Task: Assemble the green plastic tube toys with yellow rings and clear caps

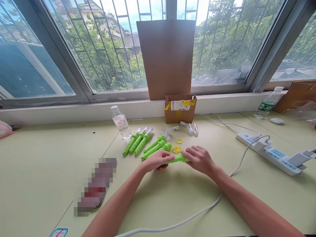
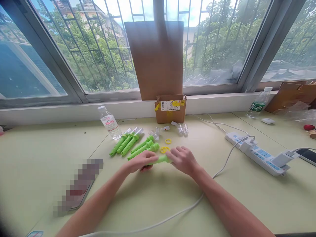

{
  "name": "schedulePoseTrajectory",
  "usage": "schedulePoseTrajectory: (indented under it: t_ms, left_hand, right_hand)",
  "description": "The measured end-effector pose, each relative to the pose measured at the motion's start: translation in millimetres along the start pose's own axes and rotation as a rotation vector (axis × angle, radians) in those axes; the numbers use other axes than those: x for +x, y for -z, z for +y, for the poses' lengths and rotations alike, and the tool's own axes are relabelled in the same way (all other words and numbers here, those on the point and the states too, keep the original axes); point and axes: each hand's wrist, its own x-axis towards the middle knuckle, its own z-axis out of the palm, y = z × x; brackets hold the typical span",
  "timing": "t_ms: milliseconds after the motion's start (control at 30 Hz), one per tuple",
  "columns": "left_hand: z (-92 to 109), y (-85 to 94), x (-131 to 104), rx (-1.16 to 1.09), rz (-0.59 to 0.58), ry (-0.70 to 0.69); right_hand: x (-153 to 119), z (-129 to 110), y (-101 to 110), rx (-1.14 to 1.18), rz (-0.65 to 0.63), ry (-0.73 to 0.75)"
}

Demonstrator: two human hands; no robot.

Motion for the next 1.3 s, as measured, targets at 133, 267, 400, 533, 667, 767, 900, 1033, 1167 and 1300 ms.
schedulePoseTrajectory:
  t_ms: [133, 267, 400, 533, 667, 767, 900, 1033, 1167, 1300]
  left_hand:
    - [0, 3.0, -1, -0.079, -0.109, 0.0]
    - [-1, 4.0, -2, -0.043, -0.087, -0.072]
    - [0, 1.9, -3, 0.085, 0.0, -0.161]
    - [-2, -4.8, 0, 0.289, 0.139, -0.251]
    - [-5, -8.4, 2, 0.508, 0.269, -0.367]
    - [-7, -10.5, 4, 0.671, 0.335, -0.43]
    - [-8, -17.0, 7, 0.793, 0.385, -0.478]
    - [-5, -17.6, 4, 0.625, 0.346, -0.32]
    - [1, -8.3, -3, 0.263, -0.096, 0.028]
    - [4, -9.9, -5, 0.289, -0.231, 0.113]
  right_hand:
    - [-1, 1, 2, -0.007, 0.01, 0.037]
    - [-2, -2, -1, 0.0, 0.0, 0.063]
    - [-3, -3, -4, 0.032, -0.029, 0.029]
    - [-3, -2, -6, 0.055, -0.067, -0.023]
    - [-1, -4, -1, 0.103, -0.125, -0.11]
    - [1, -5, 2, 0.161, -0.163, -0.189]
    - [0, -3, 0, 0.183, -0.178, -0.233]
    - [0, -1, -5, 0.042, -0.125, -0.103]
    - [3, -8, 0, -0.108, -0.011, 0.091]
    - [4, -11, 3, -0.182, 0.126, 0.155]
